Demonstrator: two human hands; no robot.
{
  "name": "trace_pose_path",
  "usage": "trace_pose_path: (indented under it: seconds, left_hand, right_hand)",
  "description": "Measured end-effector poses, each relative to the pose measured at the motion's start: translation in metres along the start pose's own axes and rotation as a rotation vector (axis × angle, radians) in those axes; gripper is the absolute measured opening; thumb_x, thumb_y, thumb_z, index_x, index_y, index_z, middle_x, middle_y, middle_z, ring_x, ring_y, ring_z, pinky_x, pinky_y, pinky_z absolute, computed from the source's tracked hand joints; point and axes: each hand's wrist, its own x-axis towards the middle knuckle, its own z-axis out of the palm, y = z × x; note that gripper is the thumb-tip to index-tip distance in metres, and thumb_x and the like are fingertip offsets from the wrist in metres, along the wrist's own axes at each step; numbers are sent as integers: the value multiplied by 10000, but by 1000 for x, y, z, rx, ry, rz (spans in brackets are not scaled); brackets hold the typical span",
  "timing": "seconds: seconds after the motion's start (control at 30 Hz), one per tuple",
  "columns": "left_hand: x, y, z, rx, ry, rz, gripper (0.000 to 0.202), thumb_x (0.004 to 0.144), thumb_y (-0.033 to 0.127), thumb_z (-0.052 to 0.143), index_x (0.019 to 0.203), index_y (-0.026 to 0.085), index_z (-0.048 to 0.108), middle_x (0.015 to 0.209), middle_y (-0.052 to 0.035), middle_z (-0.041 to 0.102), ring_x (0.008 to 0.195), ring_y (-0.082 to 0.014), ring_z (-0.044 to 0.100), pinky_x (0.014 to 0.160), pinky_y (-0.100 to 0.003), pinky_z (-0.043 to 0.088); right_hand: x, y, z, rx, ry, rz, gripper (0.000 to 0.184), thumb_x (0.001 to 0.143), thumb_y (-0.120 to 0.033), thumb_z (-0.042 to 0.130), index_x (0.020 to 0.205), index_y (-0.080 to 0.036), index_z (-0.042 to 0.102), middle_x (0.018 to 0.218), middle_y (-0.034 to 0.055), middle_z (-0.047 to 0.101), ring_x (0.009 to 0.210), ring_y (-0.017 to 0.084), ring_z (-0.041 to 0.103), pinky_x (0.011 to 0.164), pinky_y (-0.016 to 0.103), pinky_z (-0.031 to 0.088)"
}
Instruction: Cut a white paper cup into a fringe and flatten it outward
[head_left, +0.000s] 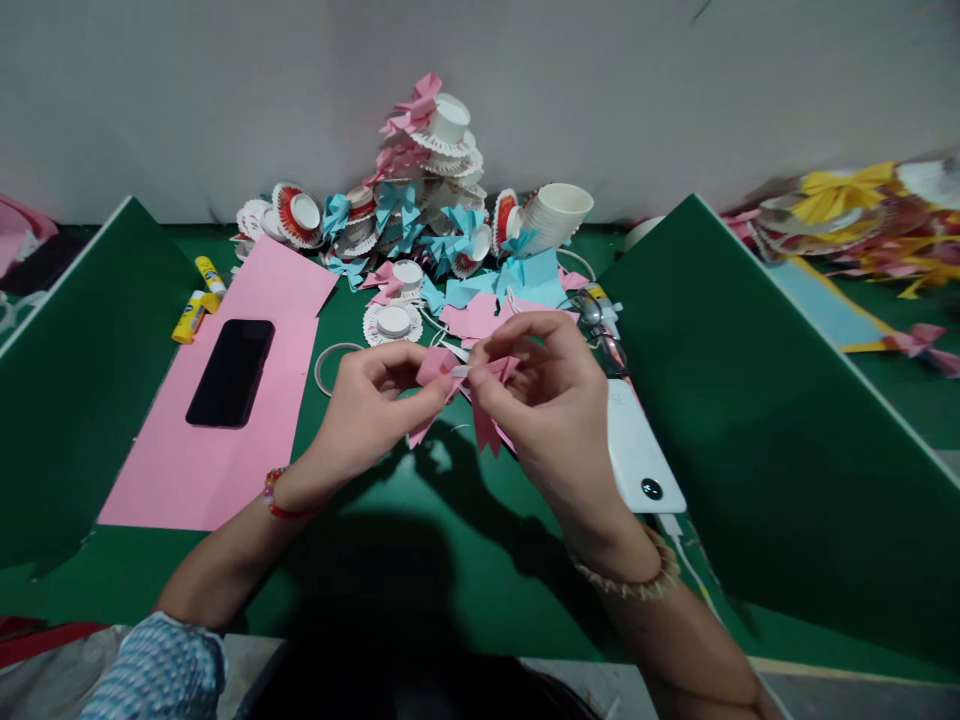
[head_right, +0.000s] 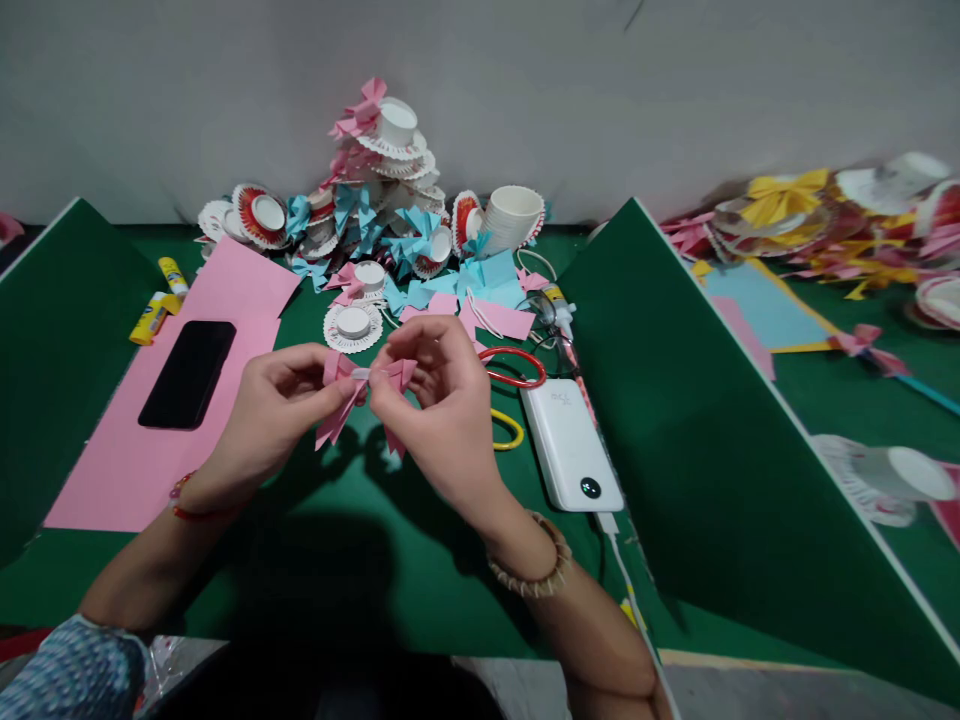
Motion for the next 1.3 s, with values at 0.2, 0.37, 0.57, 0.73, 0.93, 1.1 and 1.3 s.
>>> trace_pose_path:
  seconds: [0.2,0.37,0.57,0.73,0.93,1.1,1.3]
  left_hand:
    - [-3,4,0,-9,22,-18,136,629,98,693,593,152,574,567,34,580,425,-42,462,399,-167,408]
    - [-4,6,0,49,79,17,74,626,91,672,629,141,618,600,17,620,506,-64,530,469,-175,448]
    - [-7,8,0,214,103,88,71,636,66,622,623,136,613,588,17,599,570,-86,552,530,-192,467]
    - [-12,4,1,364,136,196,67,644,79,617,652,145,617,593,13,594,577,-94,538,533,-203,458]
    - [-15,6,1,453,140,272,52,685,108,597,648,145,598,613,9,602,568,-81,515,554,-203,447]
    - [-15,8,0,462,138,266,46,687,129,605,642,139,602,613,1,611,579,-92,536,561,-210,449]
    - [-13,10,0,421,141,246,38,666,136,616,631,146,606,603,2,614,566,-94,534,540,-208,440]
  right_hand:
    - [0,0,-2,-274,-54,-269,123,785,-118,633,829,-228,601,895,42,616,879,204,610,715,347,523]
    - [2,-1,-9,-714,8,-708,149,818,-144,659,802,-292,672,909,25,691,865,218,634,777,413,456]
    - [3,2,-14,-874,-123,-872,182,847,-130,612,863,-297,681,910,-20,754,858,208,664,815,434,406]
    - [3,3,-16,-851,-200,-767,135,861,-188,600,822,-298,668,914,-38,756,856,211,679,822,454,394]
    - [3,5,-15,-801,-157,-821,141,824,-158,630,842,-297,649,898,-41,759,813,213,698,809,435,393]
    - [6,2,-11,-711,-151,-778,125,832,-145,620,841,-269,628,826,-17,755,762,198,695,769,404,415]
    - [3,-3,-6,-541,-156,-603,148,824,-93,590,793,-235,613,777,23,739,754,202,685,749,387,457]
